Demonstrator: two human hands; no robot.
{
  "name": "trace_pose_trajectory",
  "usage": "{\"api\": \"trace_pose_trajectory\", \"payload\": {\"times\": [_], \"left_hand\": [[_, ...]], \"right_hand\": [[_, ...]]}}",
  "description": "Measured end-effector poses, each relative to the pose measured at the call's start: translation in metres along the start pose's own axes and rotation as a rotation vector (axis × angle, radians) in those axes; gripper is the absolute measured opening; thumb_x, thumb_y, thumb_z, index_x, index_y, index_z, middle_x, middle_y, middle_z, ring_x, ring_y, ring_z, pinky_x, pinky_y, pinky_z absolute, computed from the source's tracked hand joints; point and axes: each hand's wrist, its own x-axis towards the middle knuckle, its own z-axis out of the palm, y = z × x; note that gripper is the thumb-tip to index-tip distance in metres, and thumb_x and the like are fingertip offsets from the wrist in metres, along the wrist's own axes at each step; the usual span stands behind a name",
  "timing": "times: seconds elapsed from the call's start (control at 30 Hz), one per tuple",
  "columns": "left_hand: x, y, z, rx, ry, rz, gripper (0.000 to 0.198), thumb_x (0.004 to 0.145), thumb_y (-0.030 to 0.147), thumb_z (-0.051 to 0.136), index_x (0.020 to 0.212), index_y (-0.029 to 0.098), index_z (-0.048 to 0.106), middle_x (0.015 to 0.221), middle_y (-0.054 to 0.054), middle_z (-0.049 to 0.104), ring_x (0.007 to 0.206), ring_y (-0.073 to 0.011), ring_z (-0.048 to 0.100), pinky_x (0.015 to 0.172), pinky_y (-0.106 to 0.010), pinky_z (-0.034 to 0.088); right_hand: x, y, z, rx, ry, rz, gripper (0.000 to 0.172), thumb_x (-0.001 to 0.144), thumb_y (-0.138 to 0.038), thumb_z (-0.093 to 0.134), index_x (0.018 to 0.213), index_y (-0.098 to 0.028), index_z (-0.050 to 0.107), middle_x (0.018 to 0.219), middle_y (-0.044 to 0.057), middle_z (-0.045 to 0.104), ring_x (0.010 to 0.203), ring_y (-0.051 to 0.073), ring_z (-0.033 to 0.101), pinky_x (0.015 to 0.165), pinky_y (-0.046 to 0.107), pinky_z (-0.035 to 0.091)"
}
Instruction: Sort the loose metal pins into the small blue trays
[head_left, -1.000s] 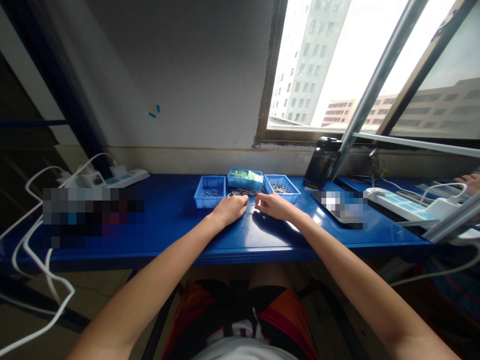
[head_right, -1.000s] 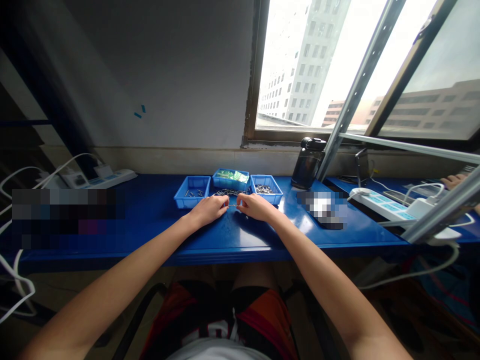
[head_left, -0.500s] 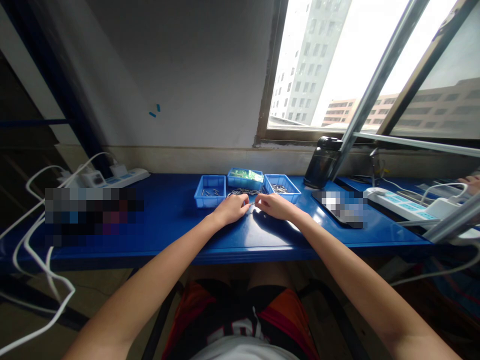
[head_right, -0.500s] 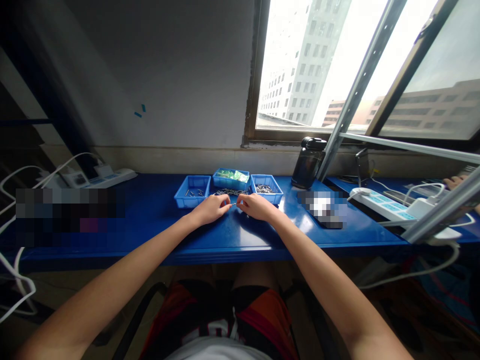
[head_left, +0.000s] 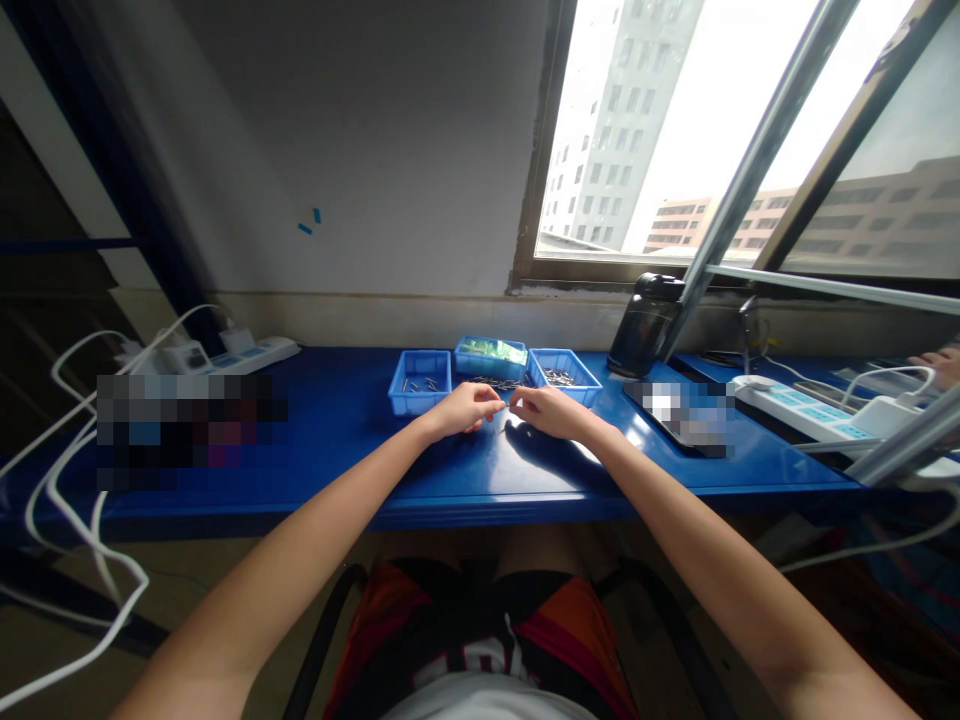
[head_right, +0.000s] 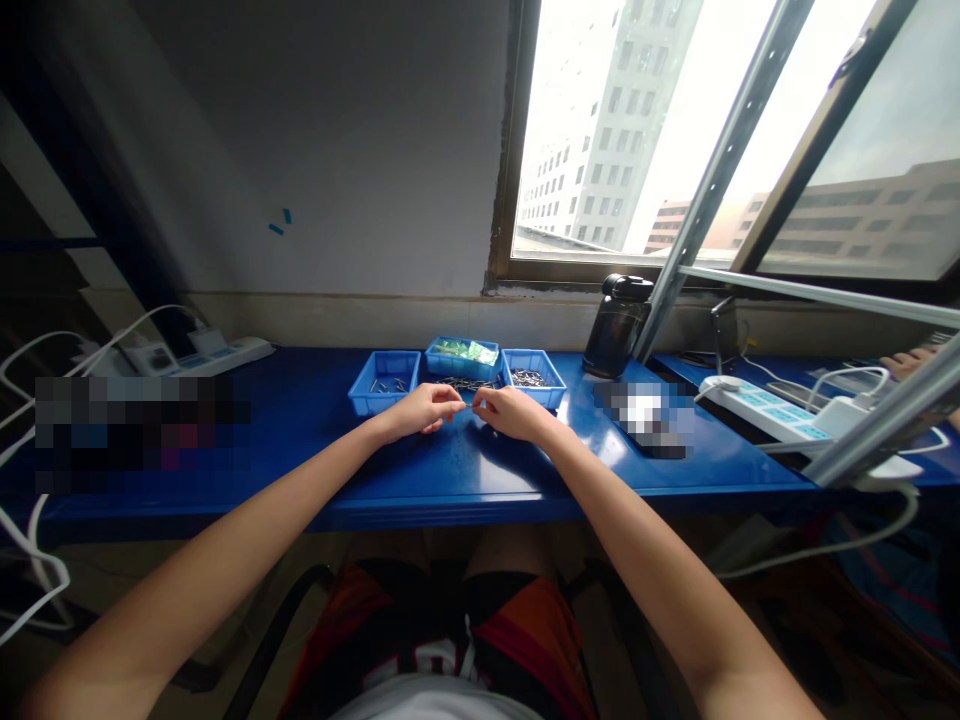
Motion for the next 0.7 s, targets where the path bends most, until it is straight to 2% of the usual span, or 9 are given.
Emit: {"api": "trace_pose_trajectory", "payload": {"times": [0.27, 0.43, 0.7], "left_hand": [[0.005, 0.000, 0.005, -0.023, 0.028, 0.006, 0.026, 0.077, 0.037, 0.055, 0.085, 0.012, 0.057, 0.062, 0.001, 0.051, 0.043, -0.0042, 0.042, 0.036, -0.015, 0.031], [0.008, -0.005, 0.002, -0.138, 0.066, 0.014, 0.017, 0.077, 0.029, 0.054, 0.081, 0.012, 0.055, 0.062, 0.002, 0.051, 0.041, -0.0038, 0.042, 0.035, -0.015, 0.031], [0.003, 0.008, -0.005, -0.220, 0.089, 0.060, 0.016, 0.077, 0.029, 0.055, 0.076, 0.013, 0.054, 0.057, 0.003, 0.049, 0.039, -0.0030, 0.040, 0.034, -0.015, 0.027]], "right_hand": [[0.000, 0.000, 0.000, -0.006, 0.023, 0.002, 0.020, 0.084, -0.030, 0.046, 0.088, -0.018, 0.061, 0.058, -0.002, 0.055, 0.050, 0.007, 0.044, 0.051, 0.018, 0.028], [-0.001, 0.001, 0.000, 0.006, 0.027, 0.003, 0.020, 0.084, -0.030, 0.046, 0.090, -0.018, 0.061, 0.059, -0.002, 0.056, 0.050, 0.007, 0.044, 0.051, 0.018, 0.028], [-0.001, 0.002, 0.000, 0.001, 0.032, 0.012, 0.020, 0.084, -0.030, 0.046, 0.092, -0.019, 0.062, 0.060, -0.001, 0.058, 0.052, 0.008, 0.046, 0.052, 0.019, 0.029]]}}
